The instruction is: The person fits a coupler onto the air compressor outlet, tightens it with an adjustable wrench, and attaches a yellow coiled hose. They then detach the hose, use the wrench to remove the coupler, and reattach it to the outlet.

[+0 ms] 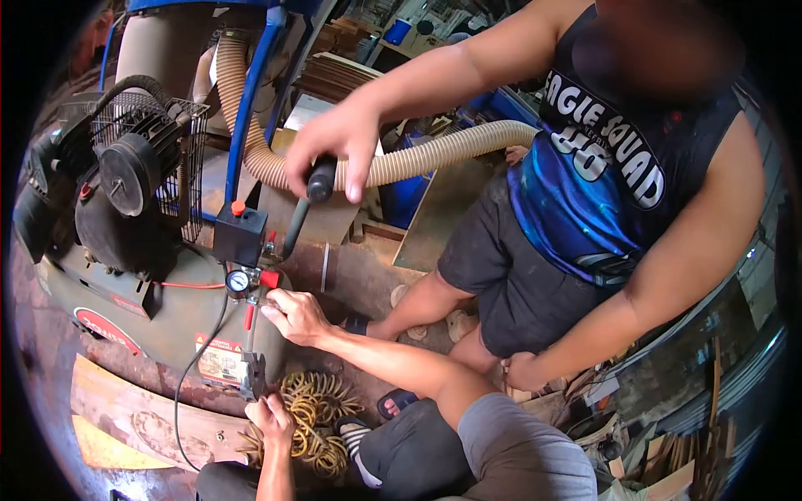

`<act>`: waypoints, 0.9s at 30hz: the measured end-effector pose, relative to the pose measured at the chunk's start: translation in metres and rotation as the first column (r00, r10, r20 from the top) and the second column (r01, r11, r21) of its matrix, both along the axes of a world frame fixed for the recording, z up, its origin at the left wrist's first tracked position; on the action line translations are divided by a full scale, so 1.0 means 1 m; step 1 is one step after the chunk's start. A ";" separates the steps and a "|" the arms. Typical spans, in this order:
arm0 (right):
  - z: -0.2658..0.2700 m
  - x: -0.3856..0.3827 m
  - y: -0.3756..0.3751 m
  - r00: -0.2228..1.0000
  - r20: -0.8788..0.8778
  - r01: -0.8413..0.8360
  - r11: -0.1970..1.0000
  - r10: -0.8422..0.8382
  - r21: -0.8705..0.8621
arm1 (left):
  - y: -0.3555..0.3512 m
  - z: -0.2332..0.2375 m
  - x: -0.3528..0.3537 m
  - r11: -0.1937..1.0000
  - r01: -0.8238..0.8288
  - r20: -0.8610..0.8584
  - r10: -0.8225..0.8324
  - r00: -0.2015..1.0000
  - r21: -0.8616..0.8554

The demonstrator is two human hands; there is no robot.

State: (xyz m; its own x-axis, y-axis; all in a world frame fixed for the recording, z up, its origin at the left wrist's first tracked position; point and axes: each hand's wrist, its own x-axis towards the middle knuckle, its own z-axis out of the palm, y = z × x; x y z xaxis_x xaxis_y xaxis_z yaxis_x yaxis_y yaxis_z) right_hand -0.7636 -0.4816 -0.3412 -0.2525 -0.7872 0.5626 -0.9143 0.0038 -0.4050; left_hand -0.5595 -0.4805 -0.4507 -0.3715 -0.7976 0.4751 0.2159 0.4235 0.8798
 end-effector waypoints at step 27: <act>0.088 0.035 0.165 0.638 0.770 -0.595 0.616 -0.029 0.516 | 0.041 0.129 -0.016 0.732 0.667 -0.208 -0.637 0.743 0.140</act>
State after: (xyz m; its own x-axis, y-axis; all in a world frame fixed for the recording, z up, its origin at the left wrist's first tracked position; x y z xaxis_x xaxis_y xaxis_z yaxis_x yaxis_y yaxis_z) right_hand -0.7285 -0.3162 -0.2532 0.0322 -0.9206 -0.3891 -0.3869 0.3475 -0.8541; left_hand -0.5754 -0.4395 -0.3216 -0.7778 -0.4629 0.4252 0.4980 -0.0412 0.8662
